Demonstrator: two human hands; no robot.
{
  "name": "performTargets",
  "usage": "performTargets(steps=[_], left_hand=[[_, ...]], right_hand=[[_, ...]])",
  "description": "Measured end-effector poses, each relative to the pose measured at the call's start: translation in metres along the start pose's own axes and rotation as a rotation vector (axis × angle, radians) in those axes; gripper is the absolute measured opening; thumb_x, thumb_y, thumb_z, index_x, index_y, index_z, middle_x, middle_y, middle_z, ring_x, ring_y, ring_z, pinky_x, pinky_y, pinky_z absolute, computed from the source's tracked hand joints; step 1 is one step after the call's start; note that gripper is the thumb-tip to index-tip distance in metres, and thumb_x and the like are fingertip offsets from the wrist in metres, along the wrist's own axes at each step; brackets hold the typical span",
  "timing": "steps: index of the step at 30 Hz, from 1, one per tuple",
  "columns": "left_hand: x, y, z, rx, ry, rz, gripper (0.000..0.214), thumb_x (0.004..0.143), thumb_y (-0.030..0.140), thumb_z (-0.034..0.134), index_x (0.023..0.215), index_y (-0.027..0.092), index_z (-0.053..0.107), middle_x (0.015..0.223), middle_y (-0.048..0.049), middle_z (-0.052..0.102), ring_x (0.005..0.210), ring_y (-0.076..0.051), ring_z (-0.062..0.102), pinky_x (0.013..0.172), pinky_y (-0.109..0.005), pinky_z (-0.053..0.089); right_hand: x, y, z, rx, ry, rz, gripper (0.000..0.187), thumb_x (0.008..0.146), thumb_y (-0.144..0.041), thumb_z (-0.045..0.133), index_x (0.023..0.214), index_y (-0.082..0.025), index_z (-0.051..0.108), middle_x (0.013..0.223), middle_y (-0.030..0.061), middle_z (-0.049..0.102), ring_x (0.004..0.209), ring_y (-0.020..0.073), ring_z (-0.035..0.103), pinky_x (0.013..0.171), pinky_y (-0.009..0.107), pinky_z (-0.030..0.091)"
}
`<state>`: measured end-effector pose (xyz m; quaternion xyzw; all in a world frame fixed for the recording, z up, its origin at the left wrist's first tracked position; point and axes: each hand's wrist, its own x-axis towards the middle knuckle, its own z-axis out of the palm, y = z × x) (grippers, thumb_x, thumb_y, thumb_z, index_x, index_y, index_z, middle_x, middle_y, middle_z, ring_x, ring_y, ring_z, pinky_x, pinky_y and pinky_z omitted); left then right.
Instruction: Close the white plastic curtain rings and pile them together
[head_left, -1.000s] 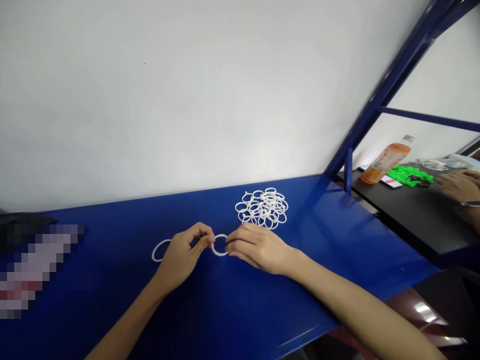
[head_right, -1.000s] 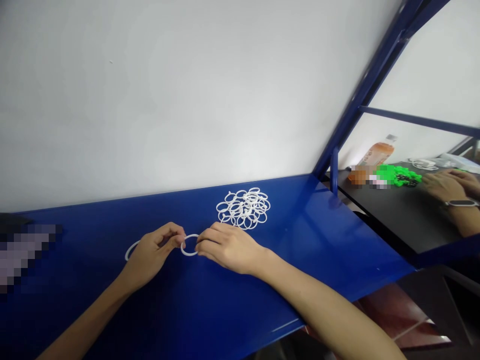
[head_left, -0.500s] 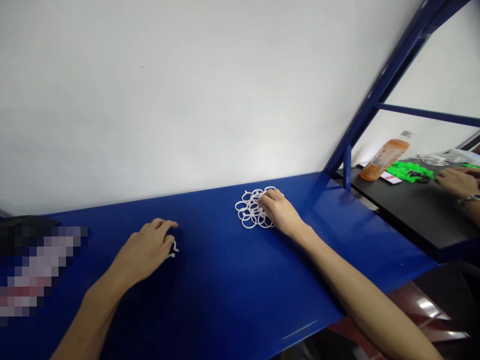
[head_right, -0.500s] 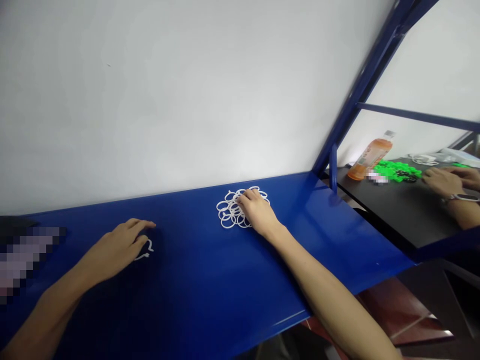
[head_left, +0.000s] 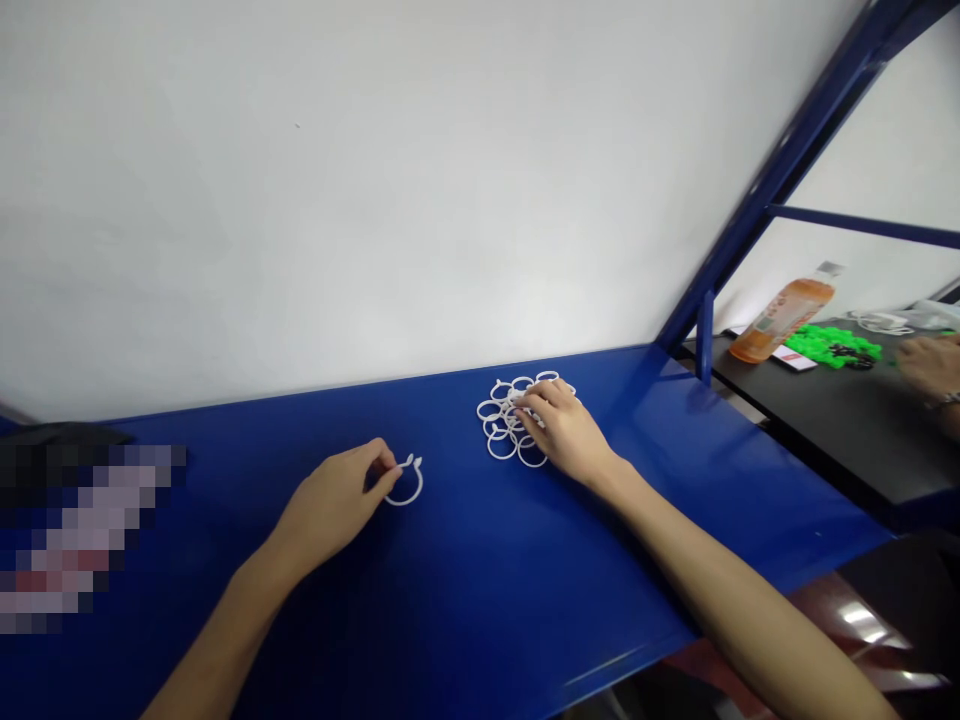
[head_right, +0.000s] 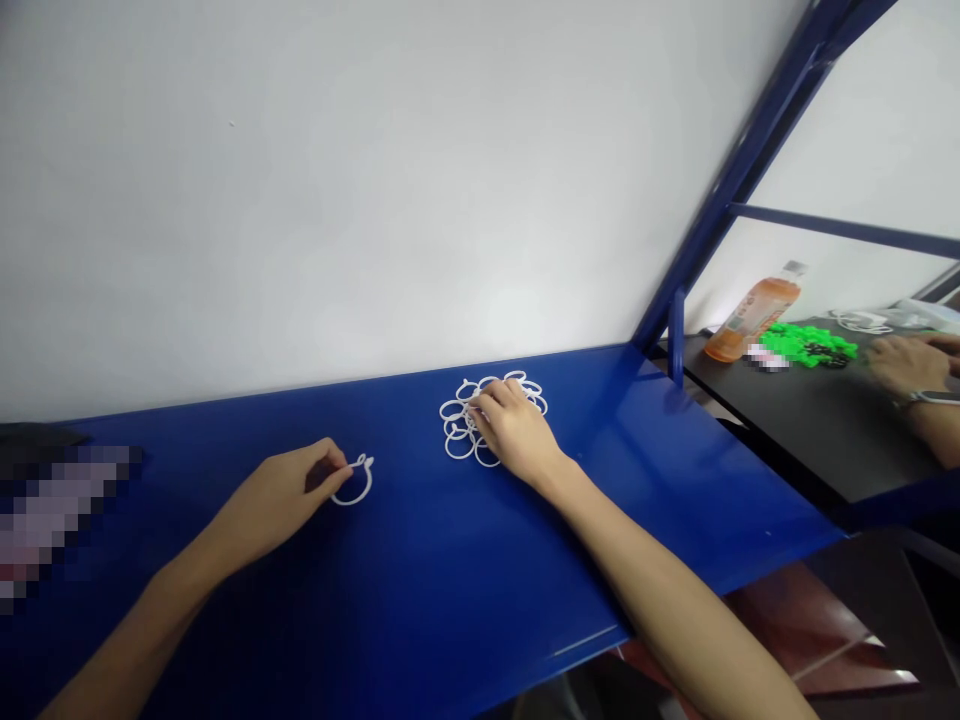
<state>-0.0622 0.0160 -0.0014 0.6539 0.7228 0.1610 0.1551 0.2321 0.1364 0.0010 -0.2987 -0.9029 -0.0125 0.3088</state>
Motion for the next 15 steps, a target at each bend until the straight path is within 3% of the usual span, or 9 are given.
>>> performTargets(steps=[5, 9, 12, 15], left_hand=[[-0.008, 0.033, 0.024, -0.035, 0.241, 0.027, 0.023, 0.089, 0.042, 0.048, 0.076, 0.024, 0.052, 0.067, 0.0030, 0.060, 0.063, -0.016, 0.056, 0.060, -0.028, 0.038], [-0.015, 0.049, 0.041, -0.060, 0.366, 0.162, 0.024, 0.089, 0.038, 0.049, 0.071, 0.023, 0.050, 0.062, 0.0036, 0.056, 0.060, -0.015, 0.052, 0.061, -0.028, 0.038], [-0.018, 0.056, 0.043, -0.181, 0.314, 0.239, 0.025, 0.090, 0.039, 0.052, 0.072, 0.023, 0.052, 0.063, 0.0044, 0.057, 0.060, -0.014, 0.054, 0.062, -0.028, 0.041], [-0.019, 0.057, 0.038, -0.355, 0.196, 0.235, 0.028, 0.092, 0.044, 0.052, 0.074, 0.023, 0.055, 0.065, 0.0049, 0.060, 0.060, -0.012, 0.055, 0.060, -0.026, 0.044]], right_hand=[[-0.009, -0.042, 0.008, 0.326, -0.086, -0.018, 0.019, 0.100, -0.033, 0.057, 0.108, -0.018, 0.064, 0.101, 0.0080, 0.068, 0.094, 0.0211, 0.061, 0.086, 0.038, 0.053], [-0.016, -0.064, 0.017, 0.576, -0.198, 0.109, 0.020, 0.096, -0.033, 0.064, 0.108, -0.018, 0.062, 0.090, 0.0033, 0.070, 0.079, 0.0156, 0.065, 0.073, 0.028, 0.054], [-0.017, -0.066, 0.018, 0.608, -0.181, 0.144, 0.009, 0.099, -0.024, 0.056, 0.102, -0.018, 0.062, 0.086, 0.0026, 0.070, 0.075, 0.0136, 0.065, 0.069, 0.026, 0.053], [-0.017, -0.064, 0.015, 0.617, -0.189, 0.073, 0.010, 0.099, -0.022, 0.054, 0.100, -0.018, 0.064, 0.091, 0.0038, 0.071, 0.079, 0.0142, 0.066, 0.073, 0.026, 0.053]])
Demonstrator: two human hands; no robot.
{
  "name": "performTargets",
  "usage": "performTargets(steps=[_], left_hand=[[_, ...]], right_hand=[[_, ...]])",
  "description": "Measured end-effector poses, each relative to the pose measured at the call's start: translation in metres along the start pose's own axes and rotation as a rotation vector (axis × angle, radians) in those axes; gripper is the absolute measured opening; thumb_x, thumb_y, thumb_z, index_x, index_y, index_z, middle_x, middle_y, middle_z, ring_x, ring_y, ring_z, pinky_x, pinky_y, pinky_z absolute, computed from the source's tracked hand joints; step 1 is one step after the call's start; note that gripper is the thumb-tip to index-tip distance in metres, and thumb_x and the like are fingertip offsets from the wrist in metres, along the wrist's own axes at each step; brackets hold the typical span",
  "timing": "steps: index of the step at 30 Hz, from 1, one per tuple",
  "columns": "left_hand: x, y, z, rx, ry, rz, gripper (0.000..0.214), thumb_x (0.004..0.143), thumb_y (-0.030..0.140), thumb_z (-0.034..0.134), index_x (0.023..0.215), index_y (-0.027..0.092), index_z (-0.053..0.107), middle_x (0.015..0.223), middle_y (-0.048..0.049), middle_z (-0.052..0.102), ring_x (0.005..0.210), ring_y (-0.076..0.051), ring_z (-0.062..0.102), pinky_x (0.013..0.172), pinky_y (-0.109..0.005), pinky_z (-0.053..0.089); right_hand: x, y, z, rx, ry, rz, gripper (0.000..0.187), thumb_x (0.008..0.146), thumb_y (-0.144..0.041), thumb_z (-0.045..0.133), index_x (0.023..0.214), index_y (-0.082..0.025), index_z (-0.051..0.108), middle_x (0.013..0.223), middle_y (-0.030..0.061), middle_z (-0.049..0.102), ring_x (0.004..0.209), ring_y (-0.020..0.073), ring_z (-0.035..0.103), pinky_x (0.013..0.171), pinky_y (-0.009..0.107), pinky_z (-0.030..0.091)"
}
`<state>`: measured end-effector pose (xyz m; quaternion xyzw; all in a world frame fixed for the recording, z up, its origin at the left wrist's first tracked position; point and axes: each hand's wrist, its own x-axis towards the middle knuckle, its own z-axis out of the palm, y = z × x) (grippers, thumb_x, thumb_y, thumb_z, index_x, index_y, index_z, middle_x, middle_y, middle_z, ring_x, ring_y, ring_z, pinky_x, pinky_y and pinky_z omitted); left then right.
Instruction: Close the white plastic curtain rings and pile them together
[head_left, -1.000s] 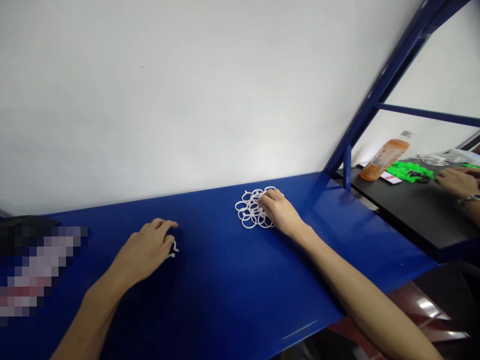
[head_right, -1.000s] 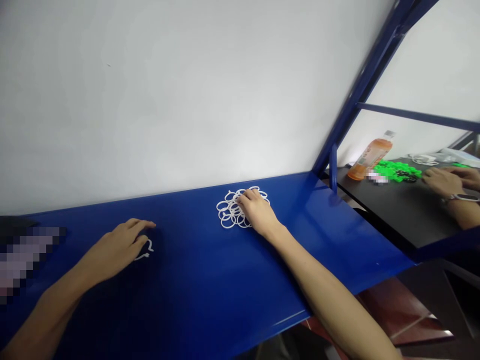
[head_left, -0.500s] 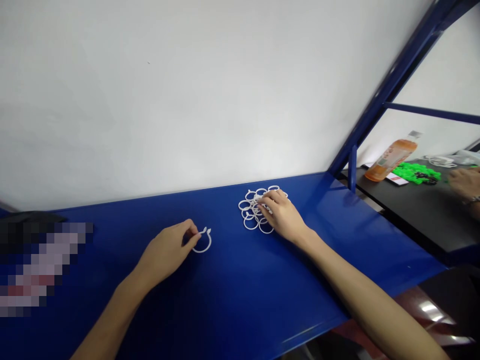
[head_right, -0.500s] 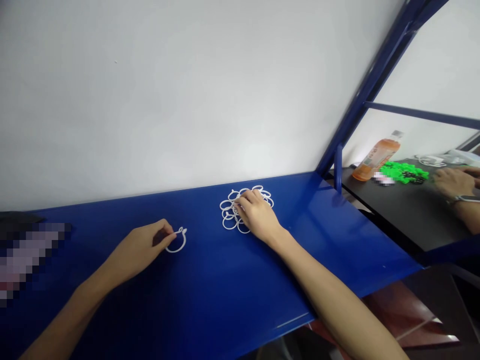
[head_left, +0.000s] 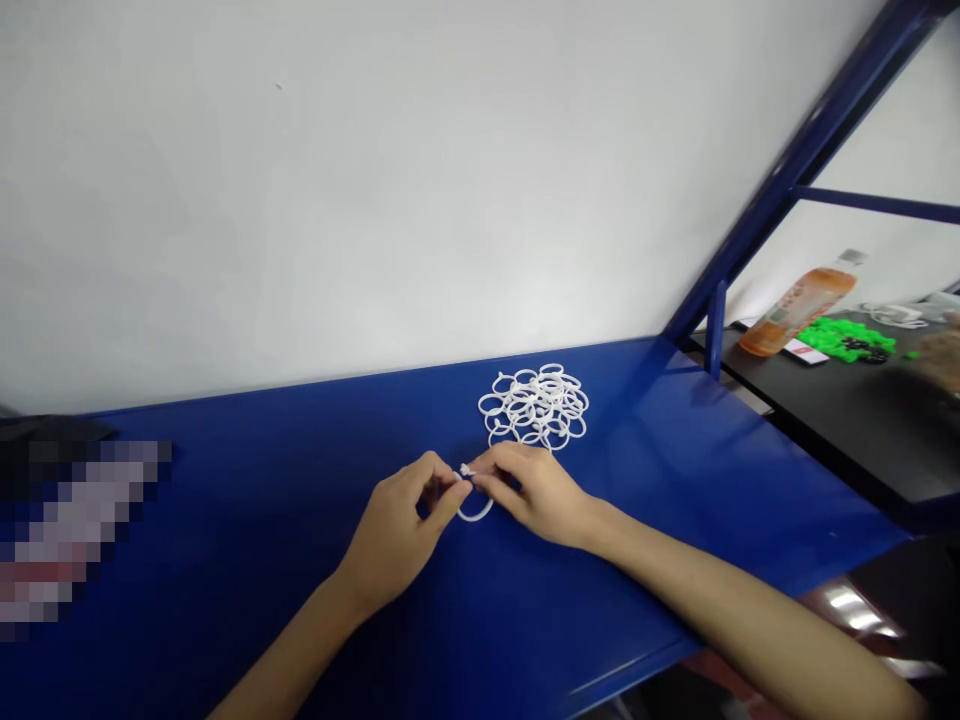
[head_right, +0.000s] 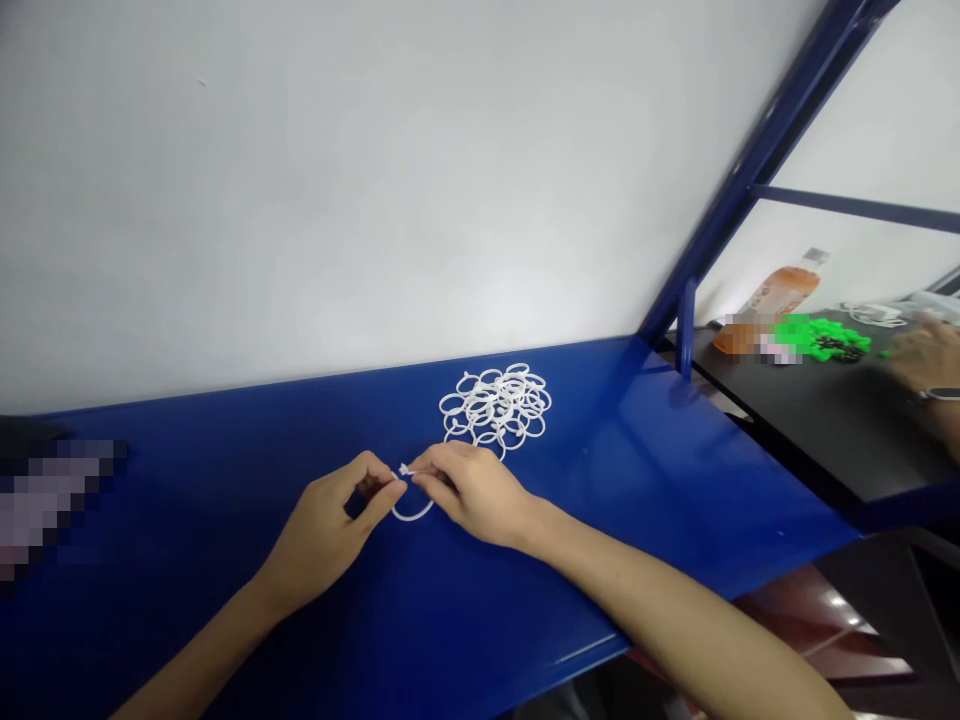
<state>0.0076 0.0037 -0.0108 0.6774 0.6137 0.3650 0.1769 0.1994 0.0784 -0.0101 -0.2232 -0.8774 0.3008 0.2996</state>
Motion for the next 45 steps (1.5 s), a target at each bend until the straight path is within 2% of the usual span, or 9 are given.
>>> performTargets(steps=[5, 10, 13, 16, 22, 26, 30, 36, 45], left_hand=[[0.002, -0.005, -0.005, -0.200, -0.055, -0.077, 0.025, 0.089, 0.049, 0.058, 0.093, 0.024, 0.063, 0.080, 0.0033, 0.069, 0.069, -0.013, 0.063, 0.062, -0.025, 0.049], [0.005, -0.005, -0.009, -0.150, 0.006, -0.118, 0.030, 0.087, 0.051, 0.060, 0.078, 0.023, 0.063, 0.070, 0.0043, 0.064, 0.063, -0.012, 0.058, 0.059, -0.024, 0.046], [0.006, -0.006, -0.010, -0.126, 0.028, -0.157, 0.033, 0.088, 0.053, 0.058, 0.077, 0.022, 0.060, 0.068, 0.0042, 0.062, 0.063, -0.013, 0.058, 0.057, -0.024, 0.044], [0.005, -0.006, -0.009, -0.156, 0.010, -0.199, 0.035, 0.089, 0.056, 0.056, 0.078, 0.022, 0.057, 0.067, 0.0039, 0.062, 0.063, -0.013, 0.059, 0.057, -0.025, 0.044], [0.004, -0.006, -0.014, -0.270, -0.026, -0.211, 0.032, 0.087, 0.054, 0.061, 0.088, 0.023, 0.058, 0.075, 0.0029, 0.064, 0.068, -0.013, 0.061, 0.062, -0.025, 0.048], [0.004, -0.011, -0.015, -0.212, 0.001, -0.167, 0.028, 0.087, 0.052, 0.062, 0.089, 0.024, 0.062, 0.080, 0.0026, 0.066, 0.073, -0.014, 0.063, 0.066, -0.025, 0.050], [0.003, -0.013, -0.013, -0.130, 0.020, -0.048, 0.024, 0.088, 0.048, 0.062, 0.088, 0.025, 0.068, 0.082, 0.0017, 0.068, 0.076, -0.015, 0.063, 0.069, -0.026, 0.050], [-0.001, -0.013, -0.005, -0.116, 0.037, 0.125, 0.024, 0.095, 0.035, 0.053, 0.079, 0.024, 0.066, 0.077, 0.0016, 0.066, 0.069, -0.013, 0.061, 0.065, -0.024, 0.046], [-0.003, -0.015, -0.005, -0.045, 0.036, 0.135, 0.022, 0.095, 0.041, 0.054, 0.087, 0.026, 0.067, 0.078, 0.0023, 0.070, 0.071, -0.014, 0.064, 0.068, -0.025, 0.051]], right_hand=[[0.000, -0.001, -0.002, 0.008, -0.079, -0.064, 0.015, 0.101, -0.024, 0.053, 0.105, -0.018, 0.066, 0.092, 0.0041, 0.070, 0.082, 0.0144, 0.066, 0.076, 0.027, 0.055], [-0.001, -0.009, -0.004, -0.109, 0.016, -0.079, 0.026, 0.101, -0.037, 0.054, 0.118, -0.018, 0.062, 0.113, 0.0111, 0.065, 0.102, 0.0201, 0.064, 0.087, 0.035, 0.056], [-0.004, -0.012, -0.005, -0.129, 0.002, -0.152, 0.031, 0.097, -0.043, 0.060, 0.116, -0.018, 0.059, 0.108, 0.0104, 0.066, 0.096, 0.0200, 0.064, 0.080, 0.034, 0.057], [-0.005, -0.012, -0.003, -0.134, -0.024, -0.175, 0.020, 0.103, -0.032, 0.049, 0.114, -0.018, 0.058, 0.097, 0.0076, 0.068, 0.083, 0.0168, 0.065, 0.073, 0.031, 0.057], [-0.003, -0.009, -0.001, 0.048, 0.097, -0.058, 0.017, 0.101, -0.021, 0.050, 0.112, -0.018, 0.062, 0.100, 0.0069, 0.070, 0.083, 0.0148, 0.068, 0.076, 0.029, 0.056], [-0.002, -0.010, 0.003, 0.309, 0.016, 0.130, 0.014, 0.099, -0.024, 0.054, 0.107, -0.017, 0.062, 0.074, -0.0007, 0.067, 0.064, 0.0120, 0.067, 0.064, 0.024, 0.056], [-0.003, -0.009, 0.006, 0.444, -0.053, 0.179, 0.010, 0.098, -0.022, 0.054, 0.104, -0.017, 0.061, 0.077, -0.0007, 0.068, 0.062, 0.0104, 0.066, 0.060, 0.022, 0.055], [-0.002, -0.008, 0.000, 0.255, -0.083, -0.003, 0.007, 0.095, -0.014, 0.056, 0.098, -0.017, 0.062, 0.068, -0.0030, 0.063, 0.061, 0.0103, 0.061, 0.060, 0.021, 0.049], [-0.002, -0.008, -0.007, -0.066, -0.144, -0.120, 0.014, 0.102, -0.020, 0.047, 0.102, -0.017, 0.061, 0.092, 0.0050, 0.068, 0.080, 0.0141, 0.066, 0.069, 0.025, 0.052]])
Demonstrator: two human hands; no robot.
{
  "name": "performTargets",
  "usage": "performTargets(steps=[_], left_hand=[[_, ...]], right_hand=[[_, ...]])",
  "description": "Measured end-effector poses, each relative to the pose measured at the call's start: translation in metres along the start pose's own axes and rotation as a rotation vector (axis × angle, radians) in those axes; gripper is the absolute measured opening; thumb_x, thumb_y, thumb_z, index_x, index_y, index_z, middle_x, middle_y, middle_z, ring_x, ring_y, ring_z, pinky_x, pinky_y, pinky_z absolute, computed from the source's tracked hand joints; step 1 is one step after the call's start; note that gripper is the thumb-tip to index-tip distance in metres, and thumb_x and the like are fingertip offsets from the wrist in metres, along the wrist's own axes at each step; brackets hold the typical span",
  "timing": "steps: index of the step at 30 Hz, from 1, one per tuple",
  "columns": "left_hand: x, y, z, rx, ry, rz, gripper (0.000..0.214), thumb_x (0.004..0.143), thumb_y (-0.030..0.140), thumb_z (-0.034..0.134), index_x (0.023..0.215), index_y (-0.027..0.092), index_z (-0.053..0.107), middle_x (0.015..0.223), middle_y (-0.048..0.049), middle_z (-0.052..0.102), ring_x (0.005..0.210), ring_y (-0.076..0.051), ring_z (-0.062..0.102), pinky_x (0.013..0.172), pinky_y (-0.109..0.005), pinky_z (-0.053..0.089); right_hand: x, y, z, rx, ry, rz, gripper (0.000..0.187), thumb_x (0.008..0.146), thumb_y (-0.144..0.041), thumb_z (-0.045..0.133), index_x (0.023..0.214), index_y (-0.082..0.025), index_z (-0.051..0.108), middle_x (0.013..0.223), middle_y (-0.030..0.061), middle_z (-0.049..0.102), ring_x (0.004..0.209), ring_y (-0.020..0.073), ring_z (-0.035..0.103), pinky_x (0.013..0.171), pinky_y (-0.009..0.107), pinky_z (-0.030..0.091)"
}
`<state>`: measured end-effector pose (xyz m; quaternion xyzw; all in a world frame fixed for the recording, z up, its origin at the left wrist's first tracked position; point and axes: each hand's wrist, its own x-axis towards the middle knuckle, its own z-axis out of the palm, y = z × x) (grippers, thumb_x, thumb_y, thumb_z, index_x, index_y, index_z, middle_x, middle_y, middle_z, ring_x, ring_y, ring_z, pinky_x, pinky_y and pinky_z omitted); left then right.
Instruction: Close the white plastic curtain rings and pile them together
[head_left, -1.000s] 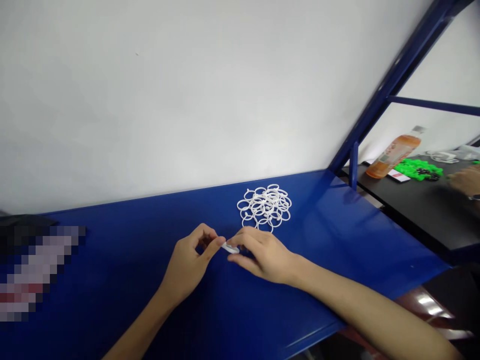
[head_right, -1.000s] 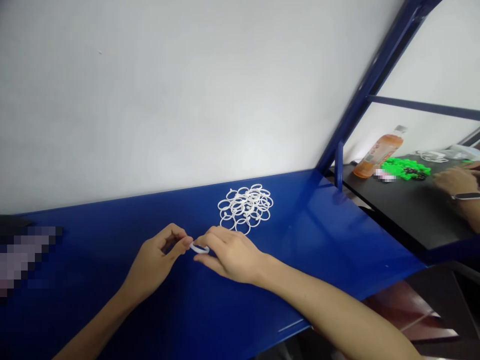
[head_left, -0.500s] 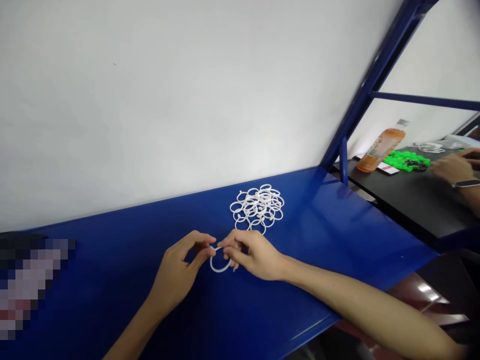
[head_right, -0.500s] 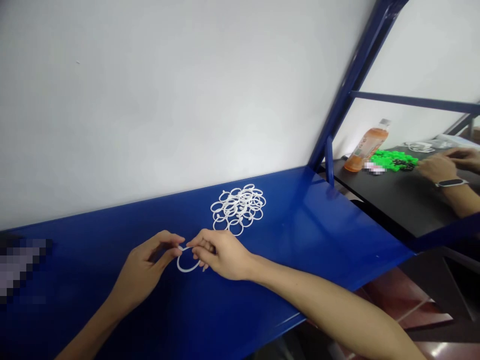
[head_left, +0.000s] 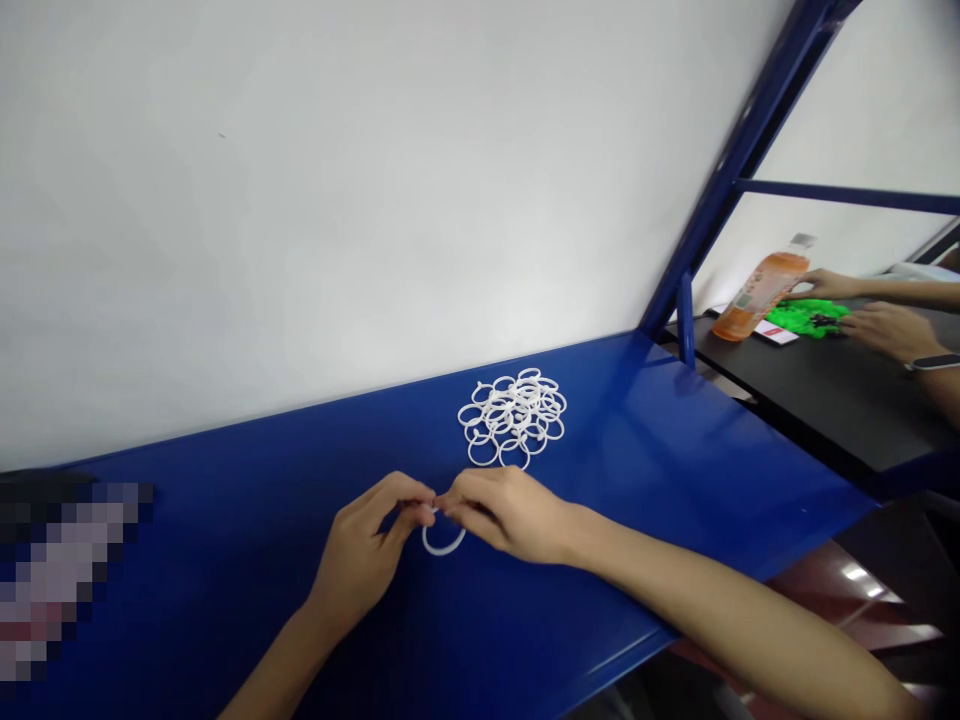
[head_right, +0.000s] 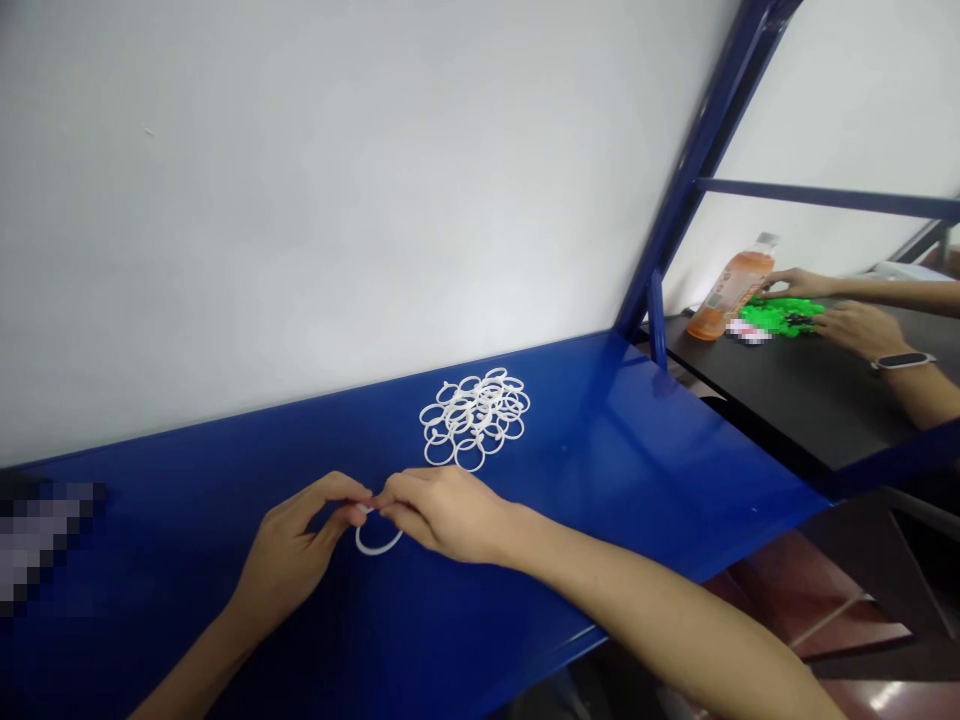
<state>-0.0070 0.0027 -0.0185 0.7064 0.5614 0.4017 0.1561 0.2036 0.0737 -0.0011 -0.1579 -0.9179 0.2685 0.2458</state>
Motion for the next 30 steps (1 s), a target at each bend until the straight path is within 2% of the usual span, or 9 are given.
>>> performTargets(steps=[3, 6, 8, 11, 18, 24, 27, 30], left_hand=[[0.005, -0.008, -0.002, 0.151, -0.014, -0.027, 0.029, 0.091, 0.050, 0.059, 0.109, 0.028, 0.067, 0.098, -0.0007, 0.073, 0.092, -0.020, 0.066, 0.088, -0.033, 0.053], [0.008, -0.022, -0.002, 0.303, -0.056, -0.047, 0.032, 0.093, 0.050, 0.055, 0.114, 0.028, 0.066, 0.118, -0.0039, 0.069, 0.117, -0.025, 0.059, 0.105, -0.044, 0.046], [0.009, -0.030, -0.001, 0.358, -0.079, -0.082, 0.031, 0.094, 0.048, 0.053, 0.113, 0.027, 0.067, 0.125, -0.0052, 0.066, 0.124, -0.027, 0.055, 0.108, -0.048, 0.044], [0.009, -0.038, 0.000, 0.374, -0.105, -0.114, 0.031, 0.094, 0.045, 0.051, 0.112, 0.026, 0.066, 0.130, -0.0064, 0.062, 0.127, -0.028, 0.052, 0.109, -0.050, 0.044], [0.008, -0.038, 0.001, 0.351, -0.113, -0.120, 0.031, 0.094, 0.045, 0.050, 0.112, 0.026, 0.066, 0.130, -0.0070, 0.060, 0.127, -0.028, 0.052, 0.108, -0.052, 0.044], [0.008, -0.041, 0.002, 0.344, -0.121, -0.119, 0.031, 0.095, 0.045, 0.049, 0.113, 0.025, 0.065, 0.133, -0.0077, 0.059, 0.133, -0.029, 0.047, 0.112, -0.054, 0.041], [0.007, -0.042, 0.002, 0.341, -0.129, -0.127, 0.032, 0.095, 0.046, 0.048, 0.114, 0.025, 0.064, 0.140, -0.0081, 0.055, 0.139, -0.030, 0.042, 0.114, -0.056, 0.038], [0.007, -0.042, 0.002, 0.333, -0.159, -0.148, 0.033, 0.096, 0.047, 0.047, 0.115, 0.026, 0.063, 0.143, -0.0082, 0.053, 0.143, -0.031, 0.039, 0.116, -0.056, 0.036]], right_hand=[[0.002, 0.012, -0.014, -0.344, 0.030, 0.121, 0.018, 0.102, -0.023, 0.046, 0.098, -0.016, 0.063, 0.096, 0.0082, 0.065, 0.075, 0.0156, 0.062, 0.064, 0.027, 0.049], [0.001, 0.027, -0.038, -0.594, 0.137, 0.303, 0.018, 0.100, -0.024, 0.049, 0.094, -0.015, 0.063, 0.098, 0.0107, 0.063, 0.076, 0.0170, 0.060, 0.061, 0.027, 0.045], [-0.001, 0.036, -0.054, -0.637, 0.179, 0.408, 0.014, 0.098, -0.024, 0.052, 0.093, -0.016, 0.063, 0.095, 0.0090, 0.064, 0.073, 0.0164, 0.059, 0.060, 0.027, 0.042], [-0.006, 0.044, -0.067, -0.593, 0.160, 0.488, 0.006, 0.092, -0.020, 0.058, 0.091, -0.018, 0.063, 0.091, 0.0056, 0.066, 0.069, 0.0146, 0.059, 0.059, 0.026, 0.039], [-0.008, 0.057, -0.065, -0.638, 0.123, 0.560, 0.008, 0.091, -0.021, 0.059, 0.096, -0.018, 0.064, 0.096, 0.0069, 0.068, 0.070, 0.0158, 0.061, 0.059, 0.027, 0.037], [-0.010, 0.060, -0.073, -0.640, 0.193, 0.556, 0.009, 0.094, -0.022, 0.056, 0.096, -0.019, 0.064, 0.095, 0.0059, 0.066, 0.074, 0.0169, 0.062, 0.065, 0.028, 0.045], [-0.010, 0.064, -0.073, -0.651, 0.243, 0.513, 0.013, 0.097, -0.028, 0.057, 0.098, -0.018, 0.065, 0.096, 0.0079, 0.066, 0.085, 0.0217, 0.062, 0.074, 0.033, 0.051], [-0.009, 0.073, -0.066, -0.665, 0.301, 0.419, 0.031, 0.098, -0.042, 0.057, 0.111, -0.016, 0.066, 0.112, 0.0139, 0.065, 0.105, 0.0282, 0.060, 0.092, 0.043, 0.052]])
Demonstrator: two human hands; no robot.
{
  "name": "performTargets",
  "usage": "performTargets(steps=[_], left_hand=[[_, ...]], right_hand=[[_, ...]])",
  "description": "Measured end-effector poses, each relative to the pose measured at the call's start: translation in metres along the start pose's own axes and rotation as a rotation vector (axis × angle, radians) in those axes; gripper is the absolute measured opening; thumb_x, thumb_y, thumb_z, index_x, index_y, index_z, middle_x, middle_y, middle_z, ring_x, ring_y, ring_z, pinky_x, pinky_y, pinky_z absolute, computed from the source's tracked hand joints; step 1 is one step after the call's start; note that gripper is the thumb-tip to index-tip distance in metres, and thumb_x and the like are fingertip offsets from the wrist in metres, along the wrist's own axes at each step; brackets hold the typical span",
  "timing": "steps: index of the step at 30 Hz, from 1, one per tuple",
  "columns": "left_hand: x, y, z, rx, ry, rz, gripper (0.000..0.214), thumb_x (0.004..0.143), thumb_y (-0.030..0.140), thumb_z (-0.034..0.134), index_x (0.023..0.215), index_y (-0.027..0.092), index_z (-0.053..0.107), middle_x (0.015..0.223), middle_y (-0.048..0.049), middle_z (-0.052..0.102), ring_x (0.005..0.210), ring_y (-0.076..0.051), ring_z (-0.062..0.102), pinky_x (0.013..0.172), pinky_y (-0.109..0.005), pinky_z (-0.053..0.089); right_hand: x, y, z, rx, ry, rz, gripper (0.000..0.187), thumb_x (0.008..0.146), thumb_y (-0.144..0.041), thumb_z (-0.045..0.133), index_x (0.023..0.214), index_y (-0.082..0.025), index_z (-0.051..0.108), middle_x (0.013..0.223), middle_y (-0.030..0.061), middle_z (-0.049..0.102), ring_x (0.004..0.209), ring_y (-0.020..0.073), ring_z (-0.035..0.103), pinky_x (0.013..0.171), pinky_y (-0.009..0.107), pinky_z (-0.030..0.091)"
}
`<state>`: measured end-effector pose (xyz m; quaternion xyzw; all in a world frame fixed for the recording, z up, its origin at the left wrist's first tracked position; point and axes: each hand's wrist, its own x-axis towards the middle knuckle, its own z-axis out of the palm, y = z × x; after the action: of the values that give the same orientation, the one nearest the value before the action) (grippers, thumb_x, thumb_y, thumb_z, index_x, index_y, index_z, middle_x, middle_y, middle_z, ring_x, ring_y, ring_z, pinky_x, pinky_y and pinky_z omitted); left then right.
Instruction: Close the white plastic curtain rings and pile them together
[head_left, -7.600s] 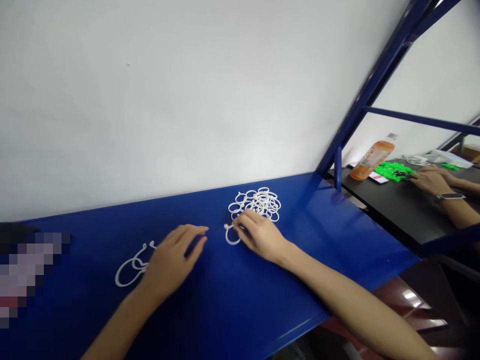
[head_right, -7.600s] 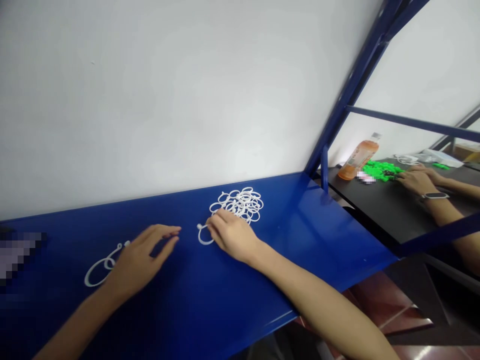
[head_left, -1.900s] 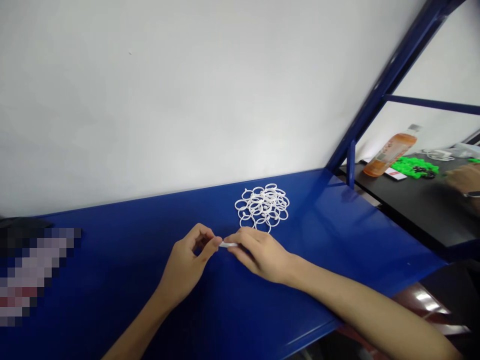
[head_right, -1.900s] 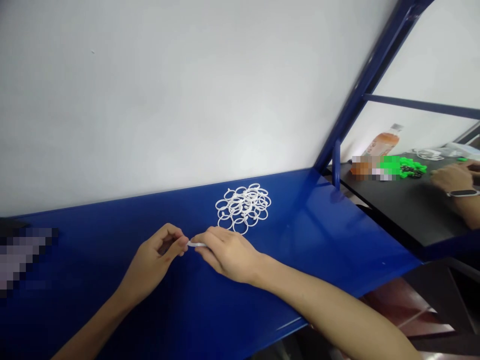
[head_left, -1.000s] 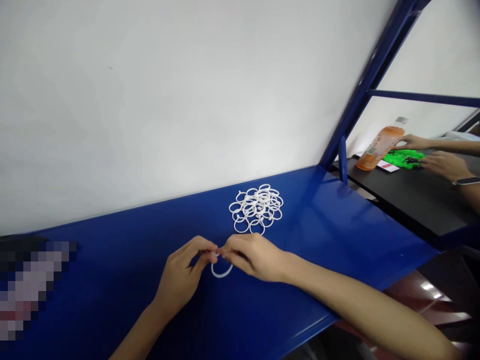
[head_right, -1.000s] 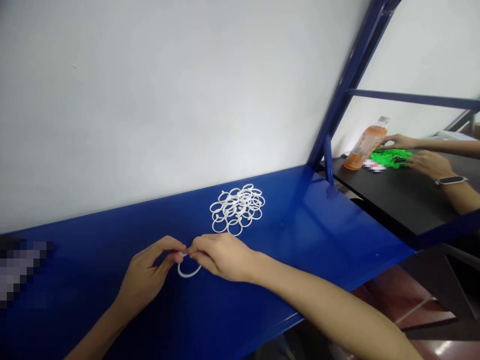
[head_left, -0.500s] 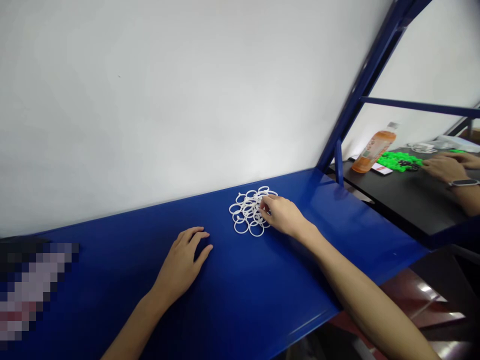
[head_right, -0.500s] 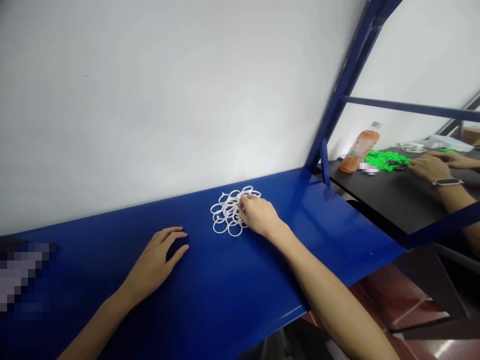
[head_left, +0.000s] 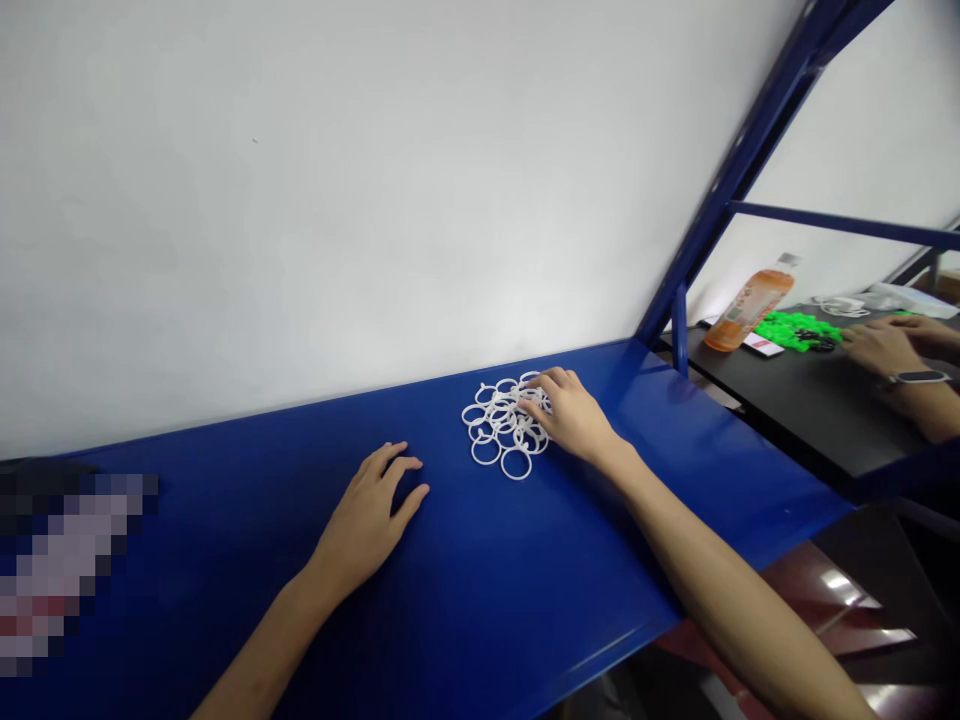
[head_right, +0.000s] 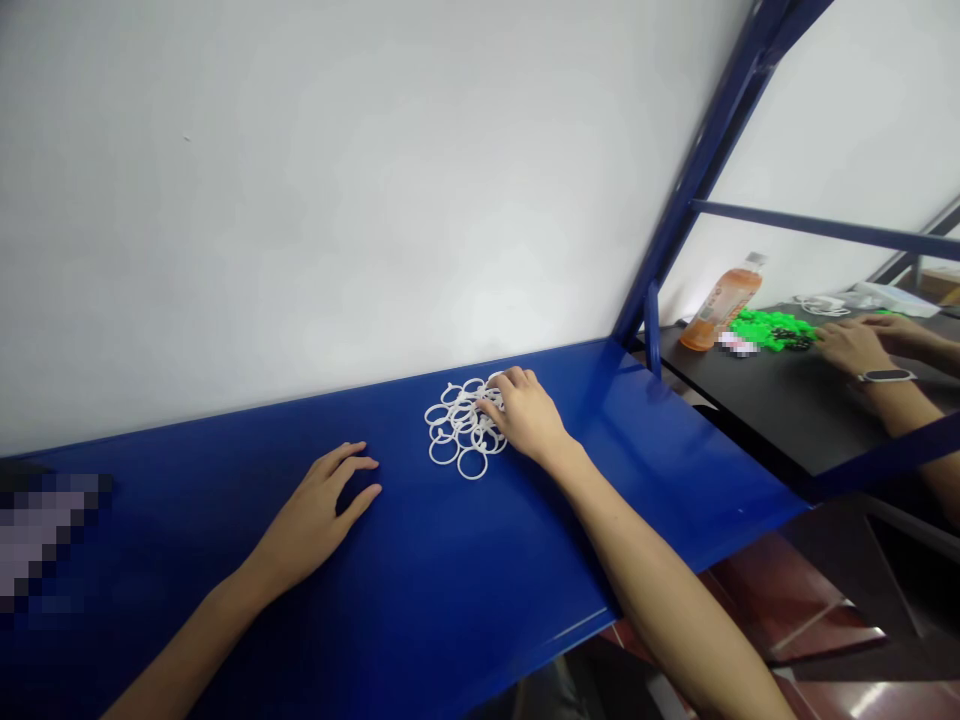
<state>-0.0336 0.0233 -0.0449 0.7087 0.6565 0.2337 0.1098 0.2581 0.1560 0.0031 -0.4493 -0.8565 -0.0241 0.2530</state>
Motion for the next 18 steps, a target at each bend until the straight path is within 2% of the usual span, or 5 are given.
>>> performTargets(steps=[3, 6, 11, 14, 18], left_hand=[[0.001, 0.001, -0.001, 0.000, -0.028, -0.020, 0.035, 0.096, 0.048, 0.045, 0.117, 0.025, 0.063, 0.145, -0.0085, 0.051, 0.144, -0.030, 0.037, 0.116, -0.056, 0.035], [0.001, 0.000, 0.000, 0.007, -0.023, -0.020, 0.035, 0.096, 0.048, 0.046, 0.116, 0.026, 0.063, 0.144, -0.0077, 0.052, 0.144, -0.030, 0.037, 0.117, -0.056, 0.035], [0.001, -0.002, 0.001, 0.024, -0.005, -0.001, 0.033, 0.095, 0.047, 0.046, 0.115, 0.027, 0.063, 0.143, -0.0061, 0.054, 0.142, -0.030, 0.040, 0.116, -0.055, 0.037], [0.001, -0.002, 0.001, 0.035, -0.016, -0.008, 0.034, 0.095, 0.048, 0.046, 0.115, 0.027, 0.063, 0.144, -0.0061, 0.053, 0.142, -0.030, 0.040, 0.116, -0.055, 0.037], [0.002, -0.002, 0.001, 0.042, -0.016, -0.008, 0.035, 0.095, 0.049, 0.046, 0.116, 0.027, 0.063, 0.144, -0.0069, 0.053, 0.142, -0.030, 0.040, 0.116, -0.056, 0.037]], right_hand=[[0.001, 0.001, 0.014, 0.009, -0.021, -0.054, 0.059, 0.095, -0.059, 0.054, 0.134, -0.015, 0.058, 0.142, 0.0184, 0.053, 0.131, 0.0353, 0.048, 0.108, 0.052, 0.043], [0.000, 0.001, 0.023, -0.015, -0.185, -0.042, 0.078, 0.092, -0.071, 0.047, 0.148, -0.017, 0.046, 0.156, 0.0167, 0.039, 0.147, 0.0387, 0.031, 0.117, 0.056, 0.033], [-0.006, -0.007, 0.019, -0.062, -0.346, 0.084, 0.085, 0.093, -0.077, 0.031, 0.154, -0.018, 0.039, 0.160, 0.0145, 0.034, 0.151, 0.0391, 0.020, 0.121, 0.056, 0.025], [-0.010, -0.019, 0.016, -0.029, -0.379, 0.028, 0.090, 0.092, -0.079, 0.028, 0.156, -0.016, 0.034, 0.162, 0.0155, 0.029, 0.152, 0.0381, 0.017, 0.122, 0.054, 0.022], [-0.008, -0.025, 0.021, -0.006, -0.369, -0.046, 0.088, 0.092, -0.079, 0.027, 0.157, -0.019, 0.034, 0.163, 0.0116, 0.026, 0.153, 0.0359, 0.013, 0.124, 0.052, 0.017]])
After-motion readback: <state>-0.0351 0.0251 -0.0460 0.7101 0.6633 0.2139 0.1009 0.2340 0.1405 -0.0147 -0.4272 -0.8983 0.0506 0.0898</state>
